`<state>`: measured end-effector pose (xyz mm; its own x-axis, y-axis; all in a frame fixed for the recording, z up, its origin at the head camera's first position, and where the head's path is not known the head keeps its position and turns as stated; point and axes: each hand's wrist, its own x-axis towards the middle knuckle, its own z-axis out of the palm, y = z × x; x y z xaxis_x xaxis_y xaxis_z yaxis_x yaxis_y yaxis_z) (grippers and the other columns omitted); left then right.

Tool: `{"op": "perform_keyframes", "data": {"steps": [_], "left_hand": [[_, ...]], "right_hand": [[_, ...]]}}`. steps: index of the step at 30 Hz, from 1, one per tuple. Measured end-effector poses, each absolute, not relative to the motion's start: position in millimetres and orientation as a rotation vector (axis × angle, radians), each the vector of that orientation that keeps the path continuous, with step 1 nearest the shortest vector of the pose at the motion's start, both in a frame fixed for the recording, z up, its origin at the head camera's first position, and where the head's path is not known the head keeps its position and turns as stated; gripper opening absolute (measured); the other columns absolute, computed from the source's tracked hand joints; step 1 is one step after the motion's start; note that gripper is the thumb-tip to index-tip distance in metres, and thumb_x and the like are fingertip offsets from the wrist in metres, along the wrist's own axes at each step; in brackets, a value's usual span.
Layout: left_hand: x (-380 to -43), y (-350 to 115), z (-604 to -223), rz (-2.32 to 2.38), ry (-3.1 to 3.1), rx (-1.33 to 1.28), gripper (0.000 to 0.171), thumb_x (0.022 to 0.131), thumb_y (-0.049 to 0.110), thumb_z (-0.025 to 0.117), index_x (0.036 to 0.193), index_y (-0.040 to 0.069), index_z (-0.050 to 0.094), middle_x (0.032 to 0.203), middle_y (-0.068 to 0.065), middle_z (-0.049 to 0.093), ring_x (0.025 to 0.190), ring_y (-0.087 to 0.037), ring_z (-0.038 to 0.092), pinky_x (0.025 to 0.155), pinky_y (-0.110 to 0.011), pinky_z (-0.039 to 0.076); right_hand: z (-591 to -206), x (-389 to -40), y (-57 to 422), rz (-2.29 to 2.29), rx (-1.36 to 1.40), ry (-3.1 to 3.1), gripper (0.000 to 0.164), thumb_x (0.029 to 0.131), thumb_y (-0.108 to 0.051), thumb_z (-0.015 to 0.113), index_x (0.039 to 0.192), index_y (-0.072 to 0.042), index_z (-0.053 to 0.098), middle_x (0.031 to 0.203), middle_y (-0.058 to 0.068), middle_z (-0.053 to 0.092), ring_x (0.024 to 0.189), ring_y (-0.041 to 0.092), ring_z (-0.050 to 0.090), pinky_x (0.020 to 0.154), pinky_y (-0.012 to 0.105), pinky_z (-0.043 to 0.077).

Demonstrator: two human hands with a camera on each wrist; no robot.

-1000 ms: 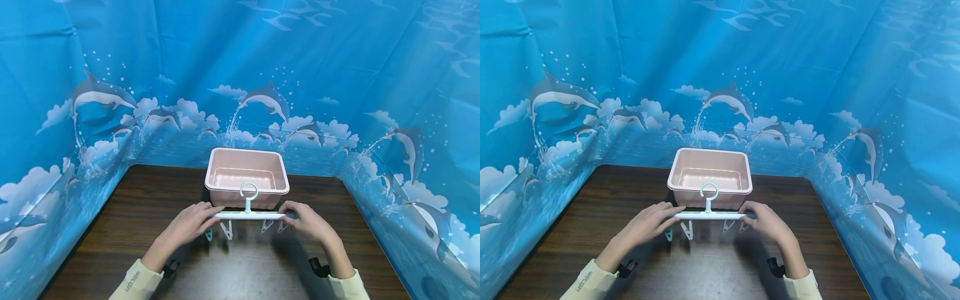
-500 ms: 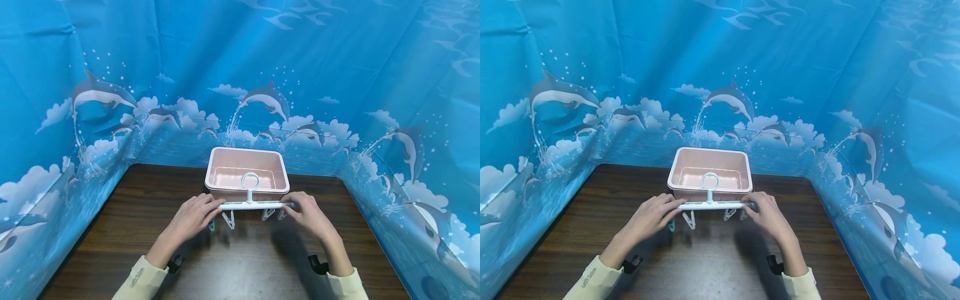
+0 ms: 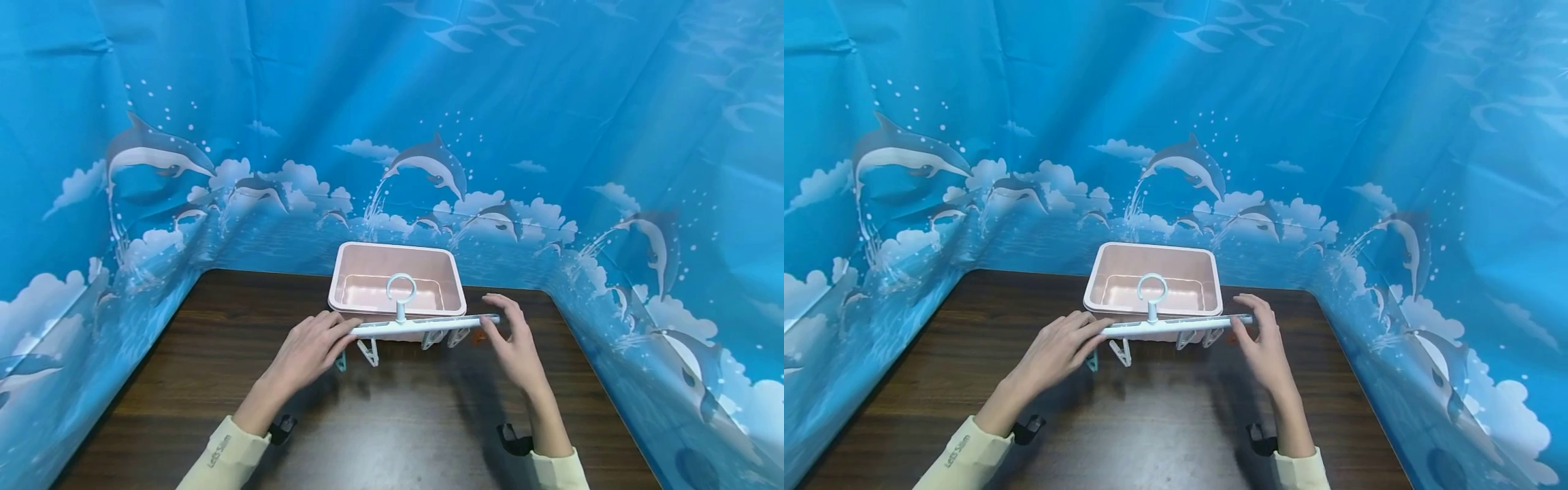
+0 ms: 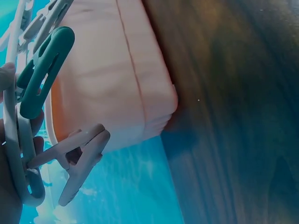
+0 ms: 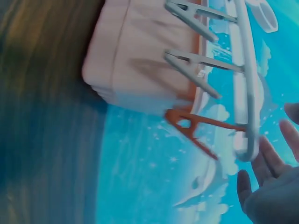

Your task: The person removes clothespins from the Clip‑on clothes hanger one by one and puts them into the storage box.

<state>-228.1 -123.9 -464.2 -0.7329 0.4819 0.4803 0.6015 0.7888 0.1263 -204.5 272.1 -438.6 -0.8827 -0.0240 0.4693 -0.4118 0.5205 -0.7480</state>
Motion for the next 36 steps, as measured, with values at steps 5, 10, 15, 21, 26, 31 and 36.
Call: {"op": "perform_keyframes", "data": {"steps": [5, 10, 15, 21, 26, 31, 36], "left_hand": [[-237.3, -123.5, -461.8, -0.437, -2.519, -0.817, 0.043, 0.102, 0.034, 0.076, 0.144, 0.025, 0.071, 0.116, 0.002, 0.075, 0.092, -0.015, 0.061, 0.075, -0.033, 0.055], [-242.0, -128.8, -457.6, -0.478, -2.478, -0.828, 0.041, 0.102, 0.033, 0.076, 0.142, 0.024, 0.072, 0.108, 0.002, 0.071, 0.091, -0.015, 0.058, 0.073, -0.033, 0.053], [-243.2, -133.9, -454.4, -0.508, -2.428, -0.827, 0.039, 0.103, 0.031, 0.074, 0.141, 0.024, 0.072, 0.105, 0.001, 0.07, 0.09, -0.016, 0.058, 0.072, -0.035, 0.051], [-248.3, -131.3, -454.6, -0.526, -2.386, -0.84, 0.04, 0.102, 0.028, 0.076, 0.142, 0.022, 0.071, 0.107, 0.0, 0.07, 0.09, -0.017, 0.058, 0.072, -0.036, 0.051], [-250.9, -128.2, -453.4, -0.55, -2.387, -0.832, 0.041, 0.102, 0.028, 0.075, 0.143, 0.023, 0.071, 0.108, 0.0, 0.07, 0.09, -0.017, 0.057, 0.073, -0.035, 0.051], [-251.6, -128.5, -450.5, -0.543, -2.367, -0.838, 0.041, 0.104, 0.03, 0.073, 0.144, 0.023, 0.07, 0.108, -0.001, 0.07, 0.09, -0.017, 0.055, 0.073, -0.034, 0.05], [-247.4, -138.5, -451.8, -0.53, -2.332, -0.832, 0.043, 0.101, 0.028, 0.076, 0.143, 0.022, 0.071, 0.108, -0.001, 0.071, 0.087, -0.016, 0.056, 0.072, -0.034, 0.049]], "right_hand": [[-448.4, -207.5, 275.9, 1.464, 0.191, -2.283, 0.061, 0.111, -0.017, 0.062, 0.165, -0.021, 0.035, 0.165, 0.007, 0.044, 0.147, 0.027, 0.046, 0.107, 0.025, 0.044], [-453.8, -212.3, 270.1, 1.579, 0.154, -2.286, 0.067, 0.111, -0.021, 0.063, 0.168, -0.022, 0.028, 0.16, 0.01, 0.046, 0.144, 0.025, 0.045, 0.105, 0.024, 0.046], [-452.1, -218.4, 260.8, 1.617, 0.182, -2.345, 0.067, 0.111, -0.027, 0.064, 0.168, -0.02, 0.03, 0.151, 0.013, 0.049, 0.139, 0.027, 0.047, 0.112, 0.049, 0.041], [-448.5, -217.8, 261.1, 1.722, 0.138, -2.311, 0.074, 0.111, -0.026, 0.063, 0.17, -0.028, 0.018, 0.163, 0.01, 0.043, 0.151, 0.028, 0.048, 0.106, 0.016, 0.046], [-446.9, -218.5, 263.3, 1.781, 0.182, -2.255, 0.071, 0.111, -0.022, 0.062, 0.168, -0.022, 0.02, 0.16, 0.01, 0.047, 0.148, 0.019, 0.051, 0.103, 0.012, 0.049], [-449.2, -221.1, 261.6, 1.813, 0.215, -2.168, 0.058, 0.11, -0.016, 0.063, 0.159, -0.018, 0.033, 0.14, 0.007, 0.055, 0.129, 0.011, 0.062, 0.102, 0.017, 0.053], [-456.0, -222.1, 254.8, 1.862, 0.256, -2.143, 0.049, 0.11, -0.014, 0.063, 0.153, -0.013, 0.04, 0.131, 0.014, 0.064, 0.113, 0.016, 0.073, 0.1, 0.024, 0.058]]}}
